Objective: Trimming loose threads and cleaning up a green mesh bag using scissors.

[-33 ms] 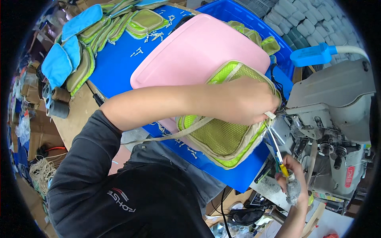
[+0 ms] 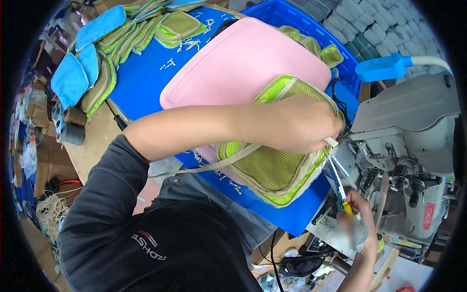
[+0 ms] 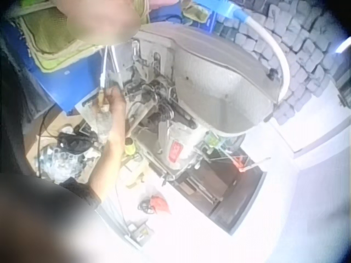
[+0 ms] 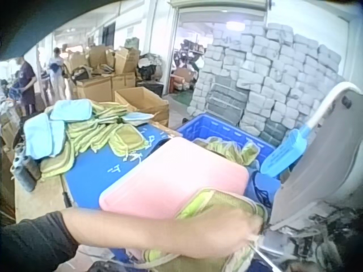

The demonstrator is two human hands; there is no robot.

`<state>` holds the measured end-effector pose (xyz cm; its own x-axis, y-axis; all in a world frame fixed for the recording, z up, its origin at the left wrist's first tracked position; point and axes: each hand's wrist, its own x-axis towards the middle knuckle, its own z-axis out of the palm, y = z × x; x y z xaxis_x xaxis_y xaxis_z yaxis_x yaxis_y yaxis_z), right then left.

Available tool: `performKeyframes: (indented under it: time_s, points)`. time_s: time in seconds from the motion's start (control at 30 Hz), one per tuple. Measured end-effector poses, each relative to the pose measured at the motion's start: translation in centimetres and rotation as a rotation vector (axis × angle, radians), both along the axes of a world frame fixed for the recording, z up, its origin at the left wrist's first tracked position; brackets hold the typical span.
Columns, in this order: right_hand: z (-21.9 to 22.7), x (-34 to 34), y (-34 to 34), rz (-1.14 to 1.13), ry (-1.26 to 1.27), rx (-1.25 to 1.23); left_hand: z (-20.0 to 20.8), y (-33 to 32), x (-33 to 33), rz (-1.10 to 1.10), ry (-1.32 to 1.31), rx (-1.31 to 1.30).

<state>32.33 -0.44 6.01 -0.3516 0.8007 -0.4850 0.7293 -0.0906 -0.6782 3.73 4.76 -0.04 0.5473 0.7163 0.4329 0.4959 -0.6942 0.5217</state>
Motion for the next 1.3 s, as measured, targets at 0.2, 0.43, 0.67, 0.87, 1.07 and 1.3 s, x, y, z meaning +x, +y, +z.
performKeyframes:
  time_s: [0.2, 0.43, 0.67, 0.87, 1.07, 1.3]
  points:
    - [-1.7, 1.5, 0.2, 0.103, -0.042, 0.112, -0.3, 0.1, 0.1, 0.009, -0.026, 0.037]
    - [-1.1, 0.8, 0.3, -0.065, 0.146, -0.141, 0.9, -1.3, 0.0, 0.031, -0.107, -0.01]
    - [-0.4, 0.4, 0.5, -0.078, 0.106, -0.176, 1.6, -3.1, 0.5, 0.022, 0.113, 0.023]
    - [-0.4, 0.4, 0.1, -0.121, 0.112, -0.195, 1.0, -2.4, 0.3, 0.148, 0.06, -0.045]
    - [-0.5, 0.5, 0.1, -0.119, 0.119, -0.187, 1.1, -1.1, 0.0, 0.043, 0.039, -0.052]
    - [-0.7, 0.3, 0.0, -0.027, 0.092, -0.104, 1.4, -0.7, 0.3, 0.044, 0.041, 0.08]
